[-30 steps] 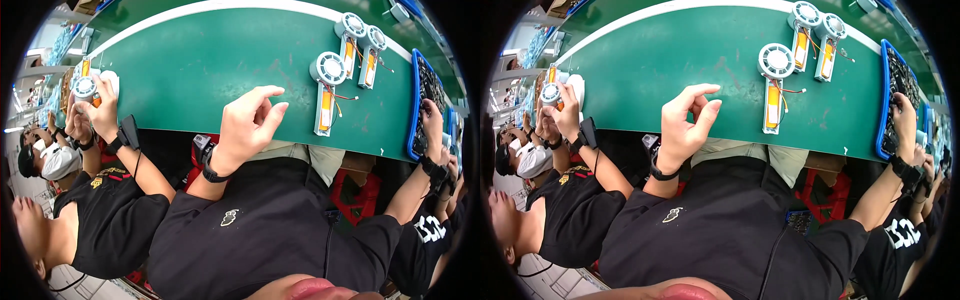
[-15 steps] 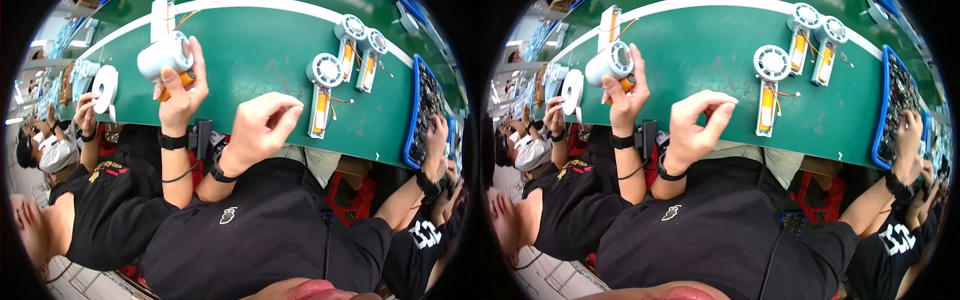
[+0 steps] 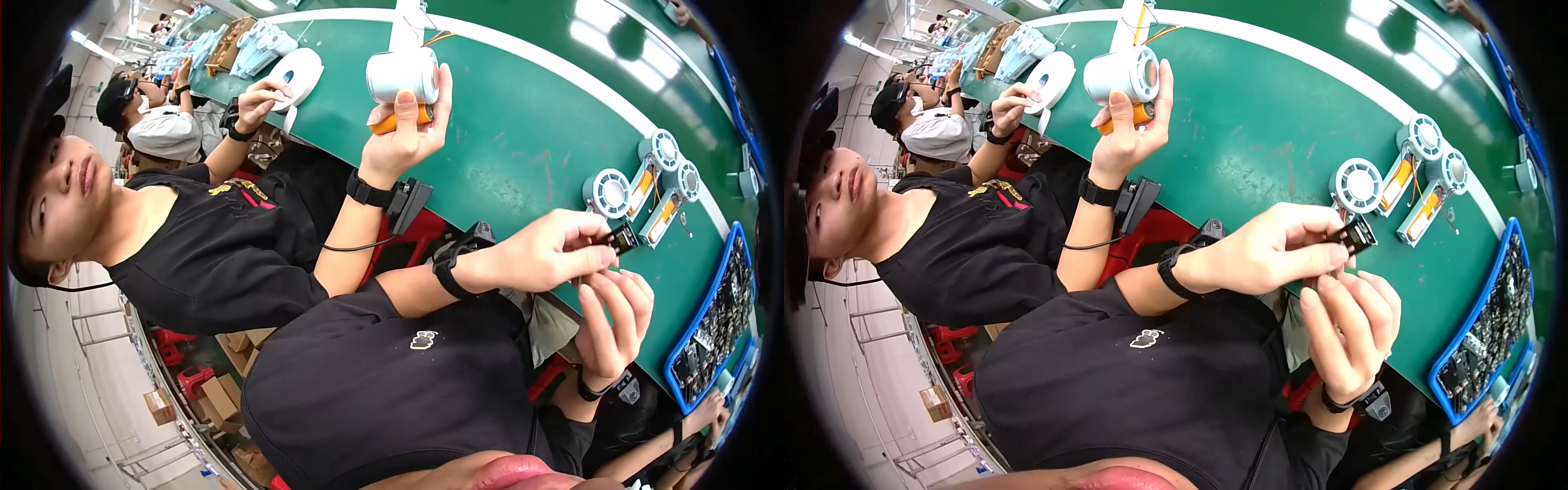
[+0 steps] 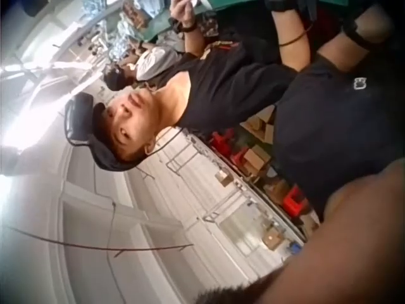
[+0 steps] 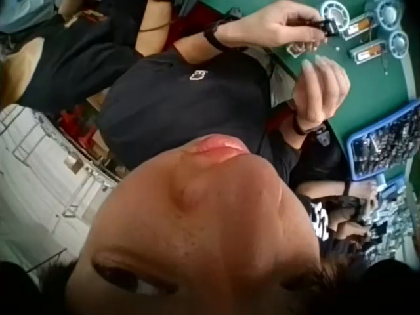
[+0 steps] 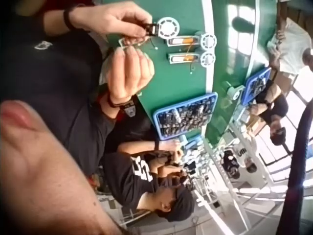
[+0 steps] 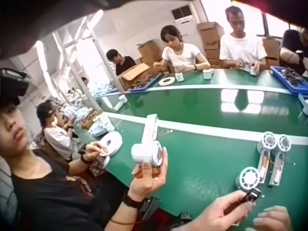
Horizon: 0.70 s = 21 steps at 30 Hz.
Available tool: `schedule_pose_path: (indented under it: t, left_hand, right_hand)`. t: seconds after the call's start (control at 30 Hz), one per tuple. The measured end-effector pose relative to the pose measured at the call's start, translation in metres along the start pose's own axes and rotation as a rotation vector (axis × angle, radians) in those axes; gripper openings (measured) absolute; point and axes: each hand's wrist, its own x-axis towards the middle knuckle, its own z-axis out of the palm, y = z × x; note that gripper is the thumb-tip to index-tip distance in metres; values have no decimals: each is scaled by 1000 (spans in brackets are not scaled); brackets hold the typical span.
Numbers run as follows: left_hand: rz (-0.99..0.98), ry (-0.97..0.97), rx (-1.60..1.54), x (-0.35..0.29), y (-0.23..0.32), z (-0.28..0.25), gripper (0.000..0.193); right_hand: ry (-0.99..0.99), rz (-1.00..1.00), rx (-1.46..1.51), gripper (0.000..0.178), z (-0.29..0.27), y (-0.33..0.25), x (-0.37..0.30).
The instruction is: The person assembles a handheld fan by connecting the wires from a housing to a circuit board and pressing the board into the housing. They then apply a strip of double-sided tape to the unit and set it back on the assembly line.
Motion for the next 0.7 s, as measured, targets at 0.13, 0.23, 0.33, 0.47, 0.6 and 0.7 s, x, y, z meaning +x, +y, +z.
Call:
schedule_pose_path:
  t: [0.13,0.23,0.33,0.47,0.6,0.7]
  left_hand:
    - [405,114,522,24,9,-12,20]
    - [577,61,879,34,3,-8,18]
    - [506,-109,1115,35,-1,-7,17]
    - [421,-123,1189,33,-4,-15,15]
    - [446,-99,1129,33,-2,-24,16]
    - [498,-53,1076,32,-5,-28,19]
  right_hand:
    - [0,762,34,10,9,-7,-11]
    - [-174,845,76,10,29,8,-38]
    - [-233,925,161,11,32,20,-47]
    - [-199,1025,318,12,25,33,-50]
    - [-225,1013,368,12,26,35,-43]
    - [-194,944,376,11,32,29,-42]
